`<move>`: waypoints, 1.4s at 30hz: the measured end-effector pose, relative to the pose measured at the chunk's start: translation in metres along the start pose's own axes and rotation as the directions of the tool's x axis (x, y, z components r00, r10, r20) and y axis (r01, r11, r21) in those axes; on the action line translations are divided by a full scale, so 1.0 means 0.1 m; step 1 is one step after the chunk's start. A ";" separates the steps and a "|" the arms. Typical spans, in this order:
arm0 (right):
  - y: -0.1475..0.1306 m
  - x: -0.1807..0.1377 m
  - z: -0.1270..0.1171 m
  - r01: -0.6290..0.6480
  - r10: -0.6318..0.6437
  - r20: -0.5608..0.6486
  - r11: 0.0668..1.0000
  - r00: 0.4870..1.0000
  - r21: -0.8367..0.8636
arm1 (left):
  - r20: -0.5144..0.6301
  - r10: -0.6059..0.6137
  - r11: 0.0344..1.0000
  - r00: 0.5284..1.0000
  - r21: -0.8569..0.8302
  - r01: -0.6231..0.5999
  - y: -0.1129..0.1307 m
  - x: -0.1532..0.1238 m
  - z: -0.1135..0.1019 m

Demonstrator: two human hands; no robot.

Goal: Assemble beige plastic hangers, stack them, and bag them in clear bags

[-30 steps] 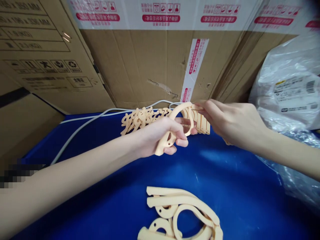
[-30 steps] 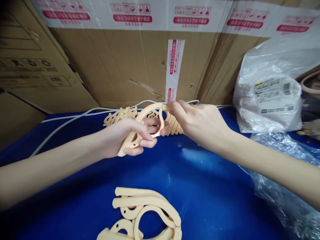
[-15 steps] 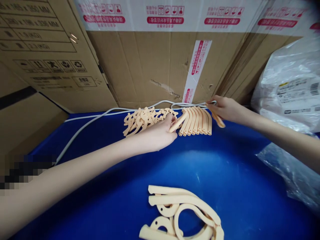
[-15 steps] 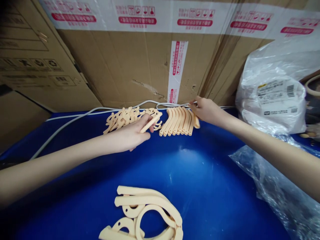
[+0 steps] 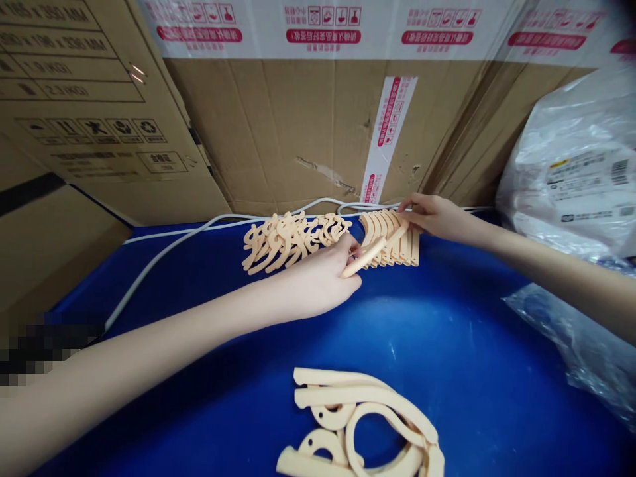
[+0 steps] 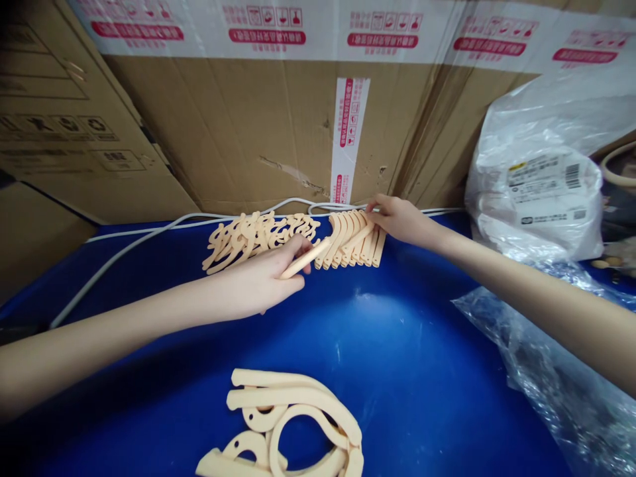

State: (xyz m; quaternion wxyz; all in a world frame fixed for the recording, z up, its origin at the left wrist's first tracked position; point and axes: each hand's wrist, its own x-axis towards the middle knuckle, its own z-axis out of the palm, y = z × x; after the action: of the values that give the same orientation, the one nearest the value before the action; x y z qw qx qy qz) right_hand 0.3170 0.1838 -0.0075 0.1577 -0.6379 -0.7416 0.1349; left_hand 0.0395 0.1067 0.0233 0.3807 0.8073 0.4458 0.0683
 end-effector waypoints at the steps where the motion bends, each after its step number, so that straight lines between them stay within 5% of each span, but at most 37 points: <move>1: 0.01 0.01 -0.01 -0.048 0.046 0.023 0.990 0.999 0.130 | -0.007 -0.002 1.000 1.000 0.006 0.002 0.01 0.00 -0.01; 3: 0.03 0.04 -0.03 -0.111 0.099 0.053 0.942 0.994 0.316 | -0.018 0.002 1.000 1.000 0.007 -0.002 0.02 0.01 -0.02; 6: 0.09 0.05 -0.07 -0.041 0.031 0.033 0.928 0.999 0.371 | -0.015 0.016 1.000 1.000 -0.007 -0.016 0.01 0.02 -0.02; 12: 0.12 -0.04 -0.12 0.133 -0.127 -0.044 0.979 0.991 0.157 | -0.025 0.029 0.999 0.999 -0.035 -0.030 -0.05 0.09 0.00; 16: -0.15 -0.19 -0.14 0.236 -0.243 -0.016 0.954 0.970 -0.183 | 0.001 -0.027 0.995 1.000 -0.092 0.027 -0.06 0.13 0.01; 22: -0.40 -0.24 -0.08 0.081 -0.068 0.049 0.933 0.996 -0.351 | 0.006 -0.033 0.993 0.999 -0.117 0.033 -0.02 0.11 0.01; 33: -0.03 -0.03 -0.07 -0.095 0.095 -0.005 0.995 0.995 -0.002 | -0.034 -0.002 0.999 0.999 -0.041 0.001 -0.03 0.08 -0.02; 42: 0.11 -0.18 -0.06 -0.068 0.067 -0.085 0.998 0.994 -0.008 | -0.034 0.010 0.997 0.999 -0.082 -0.013 -0.08 0.32 -0.09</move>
State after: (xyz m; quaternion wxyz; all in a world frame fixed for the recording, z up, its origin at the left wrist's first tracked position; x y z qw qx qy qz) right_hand 0.3318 0.1672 -0.0074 0.1809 -0.6687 -0.7130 0.1087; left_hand 0.0489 0.1388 0.0173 0.4057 0.7923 0.4441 0.1022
